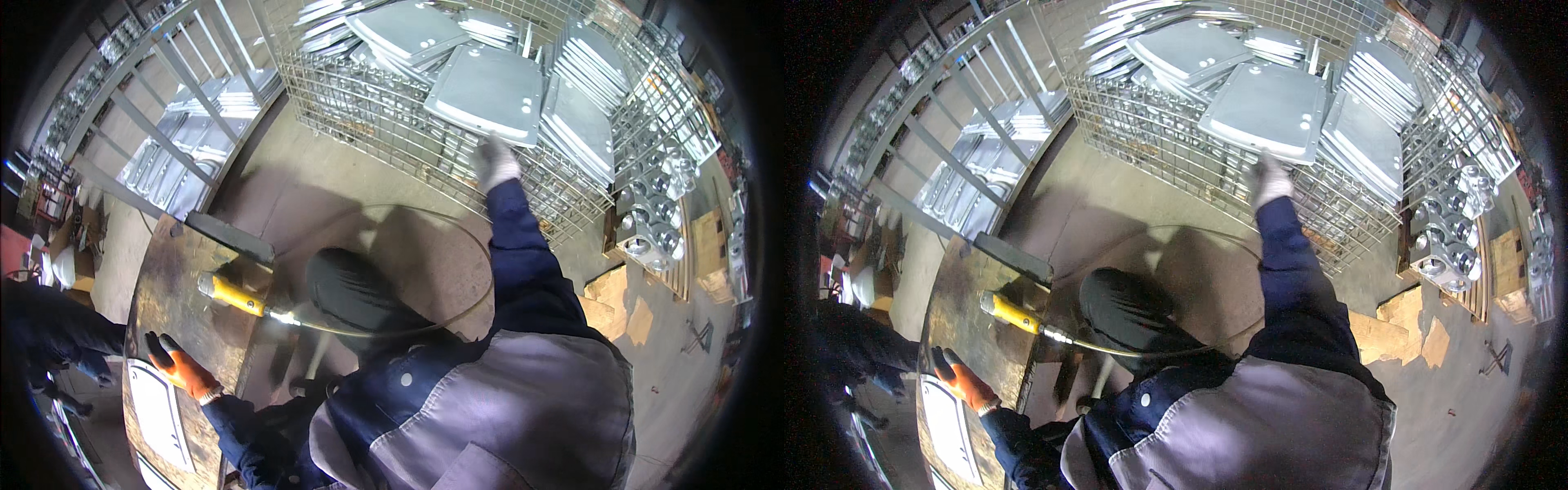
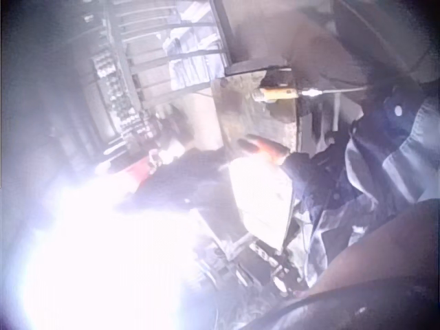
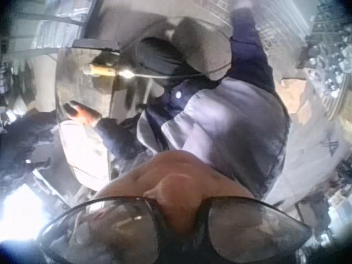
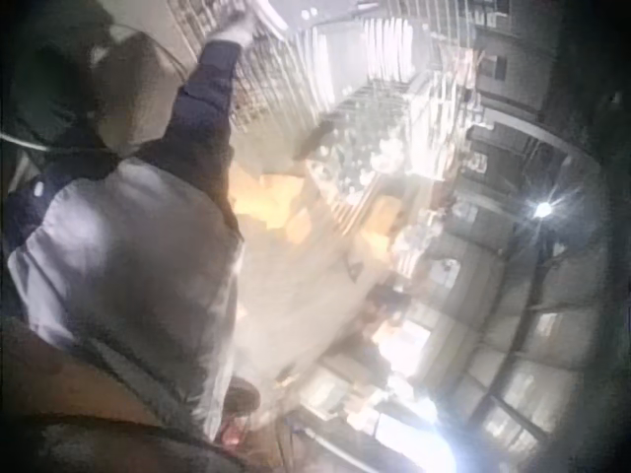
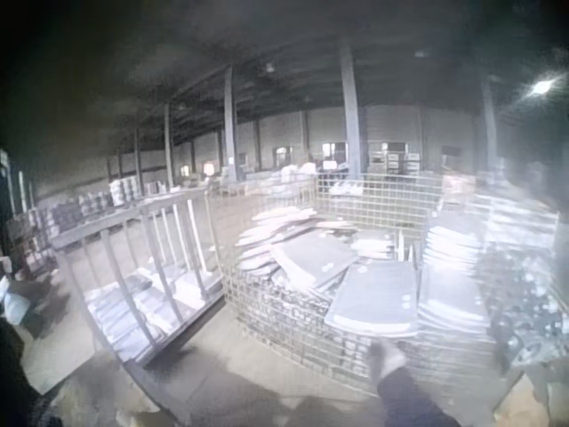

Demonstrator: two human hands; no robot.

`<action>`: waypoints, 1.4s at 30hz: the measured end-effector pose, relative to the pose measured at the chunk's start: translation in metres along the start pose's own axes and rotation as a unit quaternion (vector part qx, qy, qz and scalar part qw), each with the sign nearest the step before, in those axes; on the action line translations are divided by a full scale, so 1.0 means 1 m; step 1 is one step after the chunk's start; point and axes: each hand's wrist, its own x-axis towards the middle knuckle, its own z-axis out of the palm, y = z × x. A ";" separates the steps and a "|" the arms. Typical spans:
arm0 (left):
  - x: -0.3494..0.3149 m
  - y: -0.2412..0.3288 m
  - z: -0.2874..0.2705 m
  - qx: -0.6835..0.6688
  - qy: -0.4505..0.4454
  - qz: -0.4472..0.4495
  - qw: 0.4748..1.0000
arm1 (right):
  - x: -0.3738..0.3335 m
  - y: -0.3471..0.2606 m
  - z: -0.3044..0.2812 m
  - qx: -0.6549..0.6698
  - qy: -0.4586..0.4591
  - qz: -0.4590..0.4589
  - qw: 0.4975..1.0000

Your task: The person sits on the floor and uses a handheld angle grinder to smooth the edges of metal panels. They repeatedly pick up panels from a nearby wire rack, grind the edges, and return the panels to the rack.

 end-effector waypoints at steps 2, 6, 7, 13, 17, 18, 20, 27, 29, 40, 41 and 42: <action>-0.012 0.032 0.024 0.041 -0.030 0.029 0.998 | 0.018 -0.038 -0.027 0.085 0.023 0.001 0.996; -0.033 0.090 0.088 -0.059 -0.157 0.022 0.986 | 0.038 -0.053 -0.028 0.170 0.008 0.026 0.985; -0.043 0.101 0.102 -0.108 -0.205 -0.007 0.973 | 0.040 -0.053 -0.020 0.202 0.006 0.039 0.979; -0.116 0.135 0.163 -0.201 -0.482 -0.080 0.849 | -0.005 -0.063 0.028 0.015 -0.111 -0.040 0.993; -0.161 0.133 0.201 -0.313 -0.627 -0.262 0.663 | -0.081 -0.057 0.039 0.066 -0.227 -0.072 0.969; -0.171 0.133 0.211 -0.348 -0.652 -0.256 0.623 | -0.099 -0.053 0.041 0.069 -0.279 -0.090 0.953; -0.195 0.137 0.228 -0.493 -0.627 -0.343 0.497 | -0.131 -0.040 0.045 -0.380 -0.193 -0.486 0.763; -0.197 0.170 0.208 -0.595 -0.482 -0.349 0.540 | -0.224 -0.033 0.074 0.018 -0.332 0.045 0.942; -0.187 0.173 0.174 -0.613 -0.424 -0.307 0.592 | -0.242 -0.014 0.089 0.091 -0.382 0.161 0.905; -0.155 0.097 -0.065 -0.554 0.024 -0.269 0.788 | -0.341 0.130 0.184 -0.231 -0.717 0.381 0.537; -0.156 0.086 -0.087 -0.224 0.032 -0.068 0.972 | -0.334 0.131 0.187 -0.297 -0.746 0.334 0.493; -0.160 0.075 -0.108 0.134 0.006 0.157 0.978 | -0.325 0.131 0.187 -0.345 -0.749 0.245 0.510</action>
